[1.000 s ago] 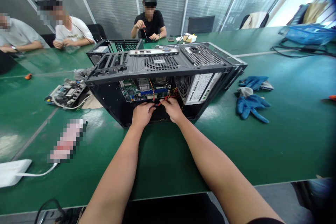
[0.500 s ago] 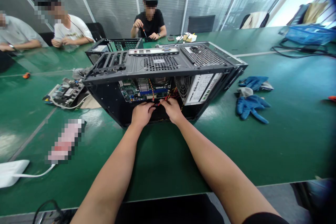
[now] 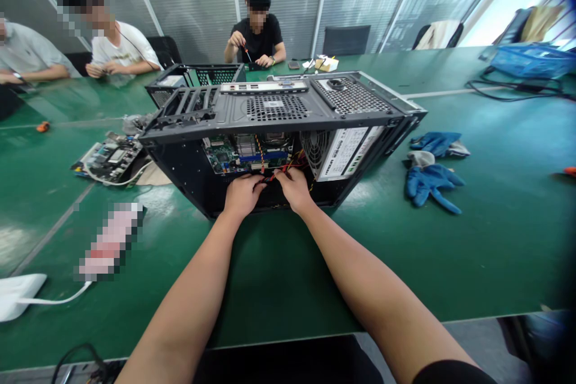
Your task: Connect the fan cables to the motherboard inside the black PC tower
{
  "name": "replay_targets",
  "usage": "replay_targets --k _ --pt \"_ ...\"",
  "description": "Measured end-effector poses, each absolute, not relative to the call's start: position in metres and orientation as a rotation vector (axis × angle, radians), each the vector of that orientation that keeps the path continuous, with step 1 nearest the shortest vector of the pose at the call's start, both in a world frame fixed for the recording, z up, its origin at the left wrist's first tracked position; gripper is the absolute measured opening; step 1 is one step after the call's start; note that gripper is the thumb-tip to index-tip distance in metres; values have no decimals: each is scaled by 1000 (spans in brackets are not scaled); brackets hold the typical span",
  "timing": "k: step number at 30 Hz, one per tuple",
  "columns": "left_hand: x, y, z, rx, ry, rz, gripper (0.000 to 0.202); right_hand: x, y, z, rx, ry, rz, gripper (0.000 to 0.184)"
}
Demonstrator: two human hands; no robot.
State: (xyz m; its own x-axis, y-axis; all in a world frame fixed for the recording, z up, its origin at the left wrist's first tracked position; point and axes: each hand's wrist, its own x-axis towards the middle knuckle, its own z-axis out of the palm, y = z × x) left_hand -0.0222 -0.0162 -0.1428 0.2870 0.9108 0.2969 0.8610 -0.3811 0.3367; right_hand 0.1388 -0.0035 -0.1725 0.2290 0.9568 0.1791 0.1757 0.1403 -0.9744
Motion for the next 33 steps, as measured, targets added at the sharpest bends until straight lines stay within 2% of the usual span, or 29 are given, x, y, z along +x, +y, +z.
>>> replay_targets --k 17,24,33 --pt "-31 -2 -153 2630 1417 822 25 137 -8 -164 -1291 -1249 784 41" --pt "-29 -4 -155 2578 1429 800 26 131 -15 -155 -1448 -1329 551 36" --pt "-27 -9 -150 2593 1487 713 25 128 -15 -159 -1607 -1401 443 30"
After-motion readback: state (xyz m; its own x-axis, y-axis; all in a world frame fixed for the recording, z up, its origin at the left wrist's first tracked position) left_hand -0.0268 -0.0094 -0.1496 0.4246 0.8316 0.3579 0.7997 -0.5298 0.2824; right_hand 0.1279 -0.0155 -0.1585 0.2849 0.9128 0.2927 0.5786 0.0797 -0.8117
